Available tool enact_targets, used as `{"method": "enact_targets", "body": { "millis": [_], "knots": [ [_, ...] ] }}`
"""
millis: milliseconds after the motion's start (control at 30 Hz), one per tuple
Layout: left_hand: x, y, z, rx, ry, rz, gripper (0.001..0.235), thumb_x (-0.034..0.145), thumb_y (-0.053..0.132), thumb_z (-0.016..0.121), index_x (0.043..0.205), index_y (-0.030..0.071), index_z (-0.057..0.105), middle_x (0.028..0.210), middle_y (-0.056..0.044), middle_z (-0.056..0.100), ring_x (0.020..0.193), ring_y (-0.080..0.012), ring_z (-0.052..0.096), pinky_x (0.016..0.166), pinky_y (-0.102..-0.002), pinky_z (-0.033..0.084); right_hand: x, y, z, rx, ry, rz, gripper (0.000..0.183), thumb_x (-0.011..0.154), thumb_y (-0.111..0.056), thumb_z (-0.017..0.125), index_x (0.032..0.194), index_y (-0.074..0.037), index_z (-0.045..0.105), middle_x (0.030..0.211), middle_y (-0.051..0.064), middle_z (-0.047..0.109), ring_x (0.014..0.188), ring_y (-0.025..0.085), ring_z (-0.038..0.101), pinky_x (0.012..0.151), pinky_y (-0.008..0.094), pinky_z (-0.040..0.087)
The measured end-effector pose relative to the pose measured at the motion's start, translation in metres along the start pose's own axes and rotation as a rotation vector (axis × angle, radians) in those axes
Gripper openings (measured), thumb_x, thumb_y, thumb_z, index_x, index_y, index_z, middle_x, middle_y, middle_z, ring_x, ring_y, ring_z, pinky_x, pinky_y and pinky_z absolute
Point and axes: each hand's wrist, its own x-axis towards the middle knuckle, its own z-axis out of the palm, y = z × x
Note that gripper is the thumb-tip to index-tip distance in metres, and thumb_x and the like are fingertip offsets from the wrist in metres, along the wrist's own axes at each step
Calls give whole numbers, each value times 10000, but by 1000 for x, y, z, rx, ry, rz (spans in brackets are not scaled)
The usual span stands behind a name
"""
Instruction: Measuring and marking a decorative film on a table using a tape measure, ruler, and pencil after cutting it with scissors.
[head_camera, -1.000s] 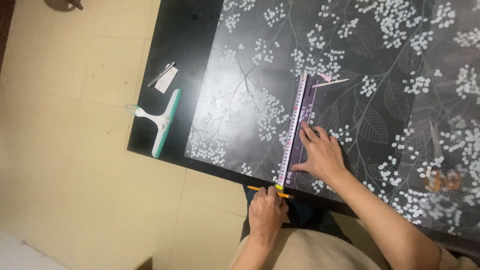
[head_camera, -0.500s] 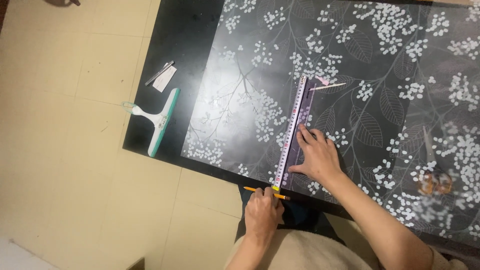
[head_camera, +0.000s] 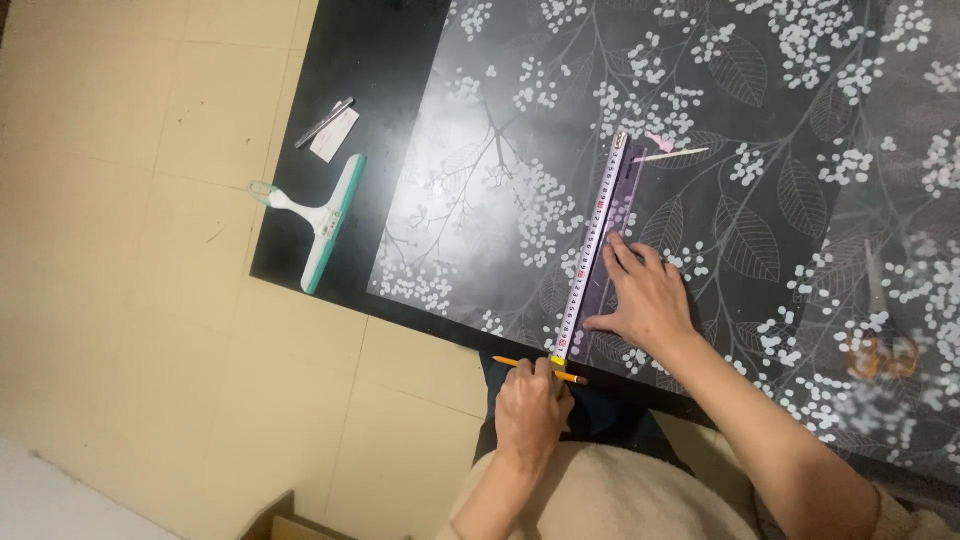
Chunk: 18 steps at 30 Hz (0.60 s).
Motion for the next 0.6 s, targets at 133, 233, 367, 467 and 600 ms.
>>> {"method": "enact_targets", "body": {
  "millis": [133,233,367,467,600],
  "knots": [
    [0,0,1,6,21,12,223,747,161,774,804,105,566,733,-86,566,637,-249,617,460,-362,522,-5,-5,-12,169,11,31,1287,605,-623,937,1594,-146,264,1696,55,248,1485,329,299,1127,592,352],
    [2,1,0,19,23,-1,226,738,159,781,794,107,568,726,-82,565,626,-246,620,453,-360,522,-4,-5,-14,143,16,-4,1205,639,-622,903,1597,-284,255,1675,106,282,1453,367,337,1089,588,386],
    [0,0,4,53,6,-3,250,733,207,802,805,116,581,741,-71,573,637,-229,621,449,-350,514,0,-4,-6,-59,-47,-39,1096,717,-767,746,1607,-352,260,1702,120,202,1471,364,304,1074,558,419],
    [1,1,1,14,3,1,220,776,183,779,798,109,573,731,-69,567,630,-231,620,443,-352,521,3,-4,0,-137,-27,-60,1102,728,-781,724,1609,-321,247,1683,153,237,1448,385,338,1022,543,475],
    [1,3,-4,19,0,-3,268,746,197,818,801,107,571,743,-86,583,640,-244,628,456,-358,523,6,-13,-10,-154,-149,-10,1099,764,-769,705,1626,-330,181,1715,134,142,1507,373,251,1090,546,425]
  ]
}}
